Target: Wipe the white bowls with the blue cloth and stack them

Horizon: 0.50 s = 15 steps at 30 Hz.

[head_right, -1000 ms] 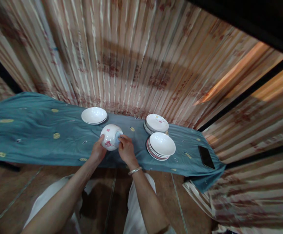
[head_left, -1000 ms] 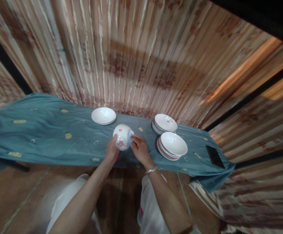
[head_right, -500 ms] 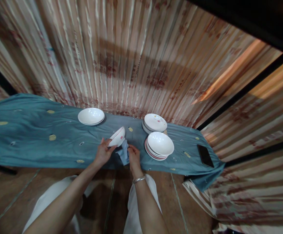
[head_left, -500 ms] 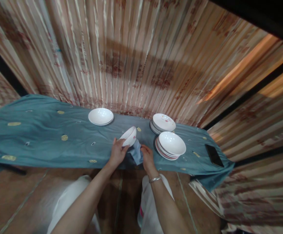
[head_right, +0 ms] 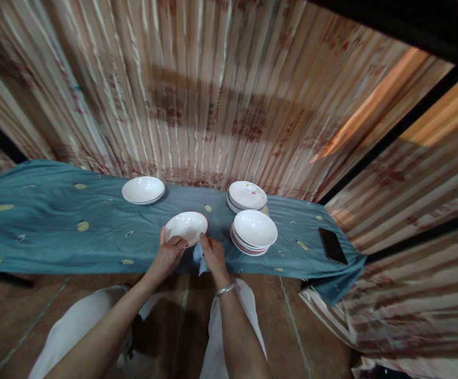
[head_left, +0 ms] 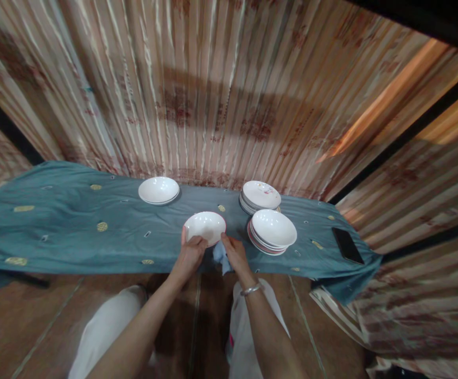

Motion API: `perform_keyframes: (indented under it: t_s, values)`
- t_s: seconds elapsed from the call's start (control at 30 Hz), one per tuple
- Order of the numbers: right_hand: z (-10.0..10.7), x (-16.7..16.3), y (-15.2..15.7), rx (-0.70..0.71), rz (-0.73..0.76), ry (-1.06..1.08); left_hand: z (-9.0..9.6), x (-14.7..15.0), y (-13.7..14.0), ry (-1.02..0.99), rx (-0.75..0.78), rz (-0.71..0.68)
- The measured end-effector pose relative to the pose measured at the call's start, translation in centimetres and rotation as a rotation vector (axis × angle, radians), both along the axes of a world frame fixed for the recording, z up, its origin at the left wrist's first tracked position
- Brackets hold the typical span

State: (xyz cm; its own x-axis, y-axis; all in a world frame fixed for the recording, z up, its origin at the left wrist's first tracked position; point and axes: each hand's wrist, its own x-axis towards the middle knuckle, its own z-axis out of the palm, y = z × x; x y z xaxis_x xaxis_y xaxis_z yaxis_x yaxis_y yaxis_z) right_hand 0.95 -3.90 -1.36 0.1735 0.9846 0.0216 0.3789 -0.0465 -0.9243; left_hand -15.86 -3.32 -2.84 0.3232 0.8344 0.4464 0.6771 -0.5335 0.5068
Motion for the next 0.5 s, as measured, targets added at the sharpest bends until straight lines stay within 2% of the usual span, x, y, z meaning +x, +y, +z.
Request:
perform_keyframes:
  t_s: [0.2,0.37,0.43,0.5]
  values:
    - [-0.7,0.1,0.7,-0.080,0.036,-0.150,-0.7,0.3,-0.5,-0.046,-0.003,0.040]
    - [-0.5,-0.1,1.1,-0.128,0.052,-0.159,-0.7,0.5,-1.4,-0.098,0.009,0.067]
    - [-0.4,-0.2,1.1,-0.128,0.045,-0.148,-0.8,0.5,-1.7,-0.187,-0.025,0.118]
    - [-0.2,-0.2,1.1,-0.132,0.037,-0.146,-1.1,0.4,-1.6,-0.348,-0.090,0.231]
